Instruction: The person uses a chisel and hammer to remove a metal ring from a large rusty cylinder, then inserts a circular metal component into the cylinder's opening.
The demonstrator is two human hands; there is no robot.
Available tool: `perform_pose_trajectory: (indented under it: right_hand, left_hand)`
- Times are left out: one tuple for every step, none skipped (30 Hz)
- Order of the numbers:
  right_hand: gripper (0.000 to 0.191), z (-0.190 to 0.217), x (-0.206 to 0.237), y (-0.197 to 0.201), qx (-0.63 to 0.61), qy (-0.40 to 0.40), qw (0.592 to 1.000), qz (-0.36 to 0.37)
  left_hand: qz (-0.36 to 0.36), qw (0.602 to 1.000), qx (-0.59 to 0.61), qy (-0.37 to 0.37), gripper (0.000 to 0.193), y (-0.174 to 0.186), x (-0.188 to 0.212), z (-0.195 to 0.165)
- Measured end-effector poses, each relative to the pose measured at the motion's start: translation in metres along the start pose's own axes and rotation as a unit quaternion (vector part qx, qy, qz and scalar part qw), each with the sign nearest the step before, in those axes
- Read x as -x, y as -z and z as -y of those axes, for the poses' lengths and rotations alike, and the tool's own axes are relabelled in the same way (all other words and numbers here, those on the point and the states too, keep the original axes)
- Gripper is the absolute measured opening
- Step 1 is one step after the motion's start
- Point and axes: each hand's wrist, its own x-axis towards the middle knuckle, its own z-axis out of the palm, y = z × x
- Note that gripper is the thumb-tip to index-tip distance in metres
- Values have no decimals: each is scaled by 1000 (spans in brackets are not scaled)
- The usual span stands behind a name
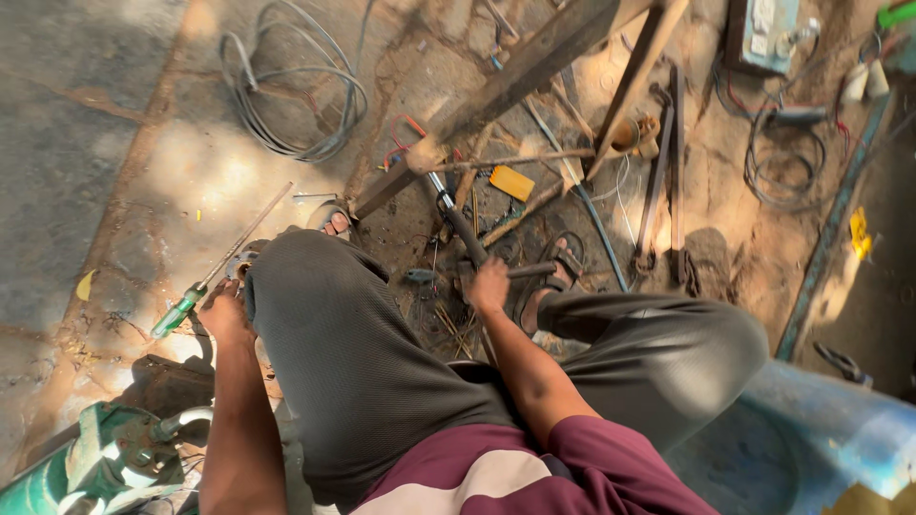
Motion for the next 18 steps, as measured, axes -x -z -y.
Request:
perform_pose_trajectory:
  right_hand:
    - [53,-6,-3,8,53,2,999,-3]
    - [57,-12,-6,18,118,16,991,54]
    - [61,-16,-8,27,183,42,976,111]
    - [65,-19,-9,36,227,70,960,151]
    - [59,-17,-9,44,247,88,954,142]
    - [54,-15,-7,52,268,105,949,131]
    - [44,-10,-5,58,248,115,955,117]
    - [35,-5,2,64,228,118,960,108]
    - [32,1,8,70,226,127,958,126]
    - [28,8,14,75,222,135,955,140]
    - [22,14,23,80,224,136,957,123]
    - [23,19,30,86,226,130,959,107]
    - [18,23,39,93,203,106,967,115]
    - [24,24,45,101,151,83,981,92]
    - [33,25,52,109,98,65,991,71]
    - [35,24,58,118,32,-11,993,112]
    - [37,22,63,127,-36,-82,984,152]
    - [39,20,66,137,-104,-143,966,191]
  left_hand:
    - [4,1000,22,-7,21,0,6,-6]
    - [8,999,44,-13,22,2,13,-13]
    - [21,998,22,-52,22,-1,25,-26]
    - [36,995,2,-96,22,-8,38,-44]
    - [49,988,-16,-145,23,-18,54,-68]
    - [73,972,-65,-215,23,-30,73,-94]
    - [92,948,-119,-281,23,-42,97,-121]
    - [129,926,-99,-340,26,-58,125,-147]
    - [172,899,-77,-395,28,-81,156,-169]
    - [216,860,-91,-454,30,-104,190,-189]
    - [262,814,-103,-507,31,-127,228,-203]
    - [320,772,-95,-541,33,-149,267,-214]
    - [377,722,-85,-573,35,-173,307,-220]
    - [399,665,-84,-626,42,-197,345,-222]
    - [403,594,-62,-694,62,-223,382,-223]
    - [403,517,-35,-754,82,-248,417,-222]
    - [474,488,-25,-732,89,-265,448,-222]
    - [544,459,-19,-702,96,-282,476,-220]
